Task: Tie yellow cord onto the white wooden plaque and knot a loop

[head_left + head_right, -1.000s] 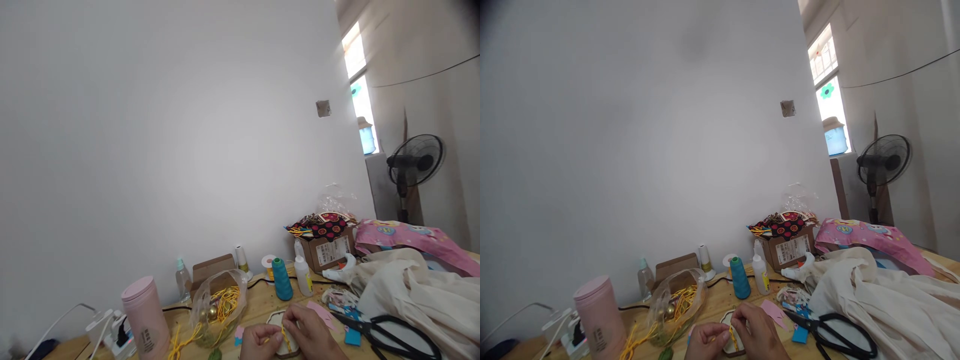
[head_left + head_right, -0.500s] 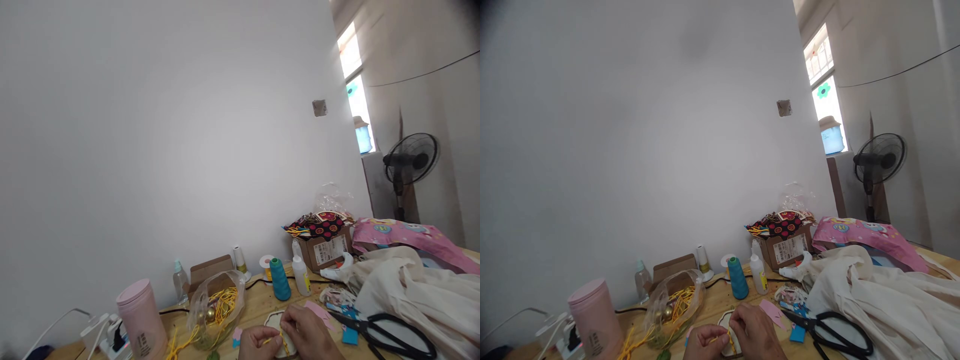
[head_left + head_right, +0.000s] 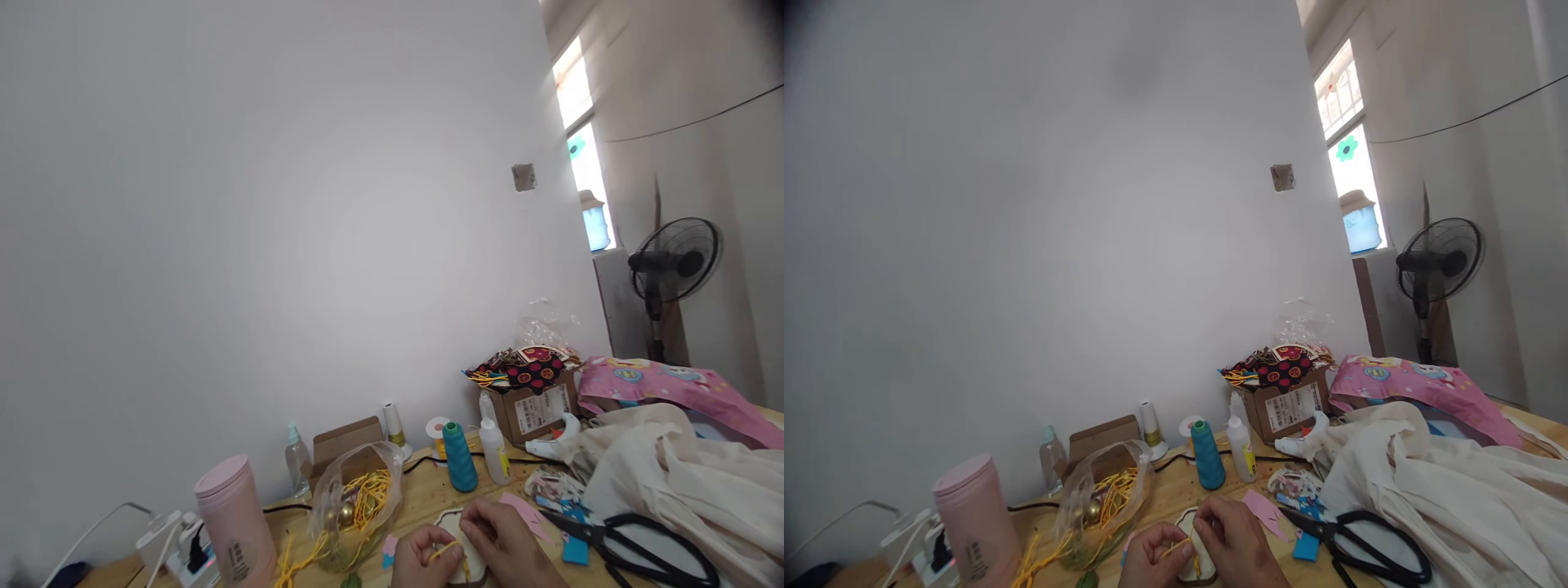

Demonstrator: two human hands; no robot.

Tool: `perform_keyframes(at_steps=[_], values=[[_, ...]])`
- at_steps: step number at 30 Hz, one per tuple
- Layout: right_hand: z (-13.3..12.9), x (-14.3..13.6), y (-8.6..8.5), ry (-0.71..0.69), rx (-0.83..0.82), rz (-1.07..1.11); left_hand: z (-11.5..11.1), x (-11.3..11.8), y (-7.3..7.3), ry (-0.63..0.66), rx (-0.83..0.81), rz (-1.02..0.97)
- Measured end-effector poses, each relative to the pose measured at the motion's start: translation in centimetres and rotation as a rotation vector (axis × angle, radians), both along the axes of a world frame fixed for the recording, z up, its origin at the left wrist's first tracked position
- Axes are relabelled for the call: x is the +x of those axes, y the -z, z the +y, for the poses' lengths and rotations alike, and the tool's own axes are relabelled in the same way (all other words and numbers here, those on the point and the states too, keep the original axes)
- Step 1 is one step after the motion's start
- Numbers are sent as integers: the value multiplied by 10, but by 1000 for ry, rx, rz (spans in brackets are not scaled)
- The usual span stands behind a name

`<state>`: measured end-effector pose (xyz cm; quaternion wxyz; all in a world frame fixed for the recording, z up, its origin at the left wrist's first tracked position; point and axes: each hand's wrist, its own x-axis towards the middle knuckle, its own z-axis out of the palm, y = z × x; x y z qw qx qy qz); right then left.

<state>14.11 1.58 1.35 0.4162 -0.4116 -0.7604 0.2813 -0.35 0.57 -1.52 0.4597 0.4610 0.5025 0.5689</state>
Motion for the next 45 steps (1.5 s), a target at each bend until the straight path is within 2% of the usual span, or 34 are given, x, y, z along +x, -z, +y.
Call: perform_keyframes(at_steps=[6, 9, 13, 18, 22, 26, 30, 34, 37, 42, 45], values=[[2, -2, 6, -35, -46, 42, -3, -1, -4, -24, 46, -8], [3, -3, 11, -86, -119, 88, -4, -1, -6, -36, 61, 26], [4, -5, 18, -86, -184, 115, -5, -1, -7, -45, 70, 88], [1, -4, 14, -32, -178, 73, -5, -1, -7, -102, 171, 149], [-1, -4, 8, -12, -172, 23, -3, -3, -3, -99, 176, 180], [1, -6, 11, -16, -195, 57, -2, -4, 1, -85, 149, 156], [2, -7, 14, 9, -202, 72, -2, -5, -2, -63, 80, 69], [-2, -6, 7, 17, -220, 36, -2, -7, -5, -5, 50, 72], [-3, -6, 2, -11, -207, 13, -1, -8, -4, -28, 67, 83], [2, -7, 14, 17, -186, 27, -1, -7, -4, -33, 107, 121], [4, -7, 19, 34, -165, 24, -3, -4, -7, -90, 142, 165]])
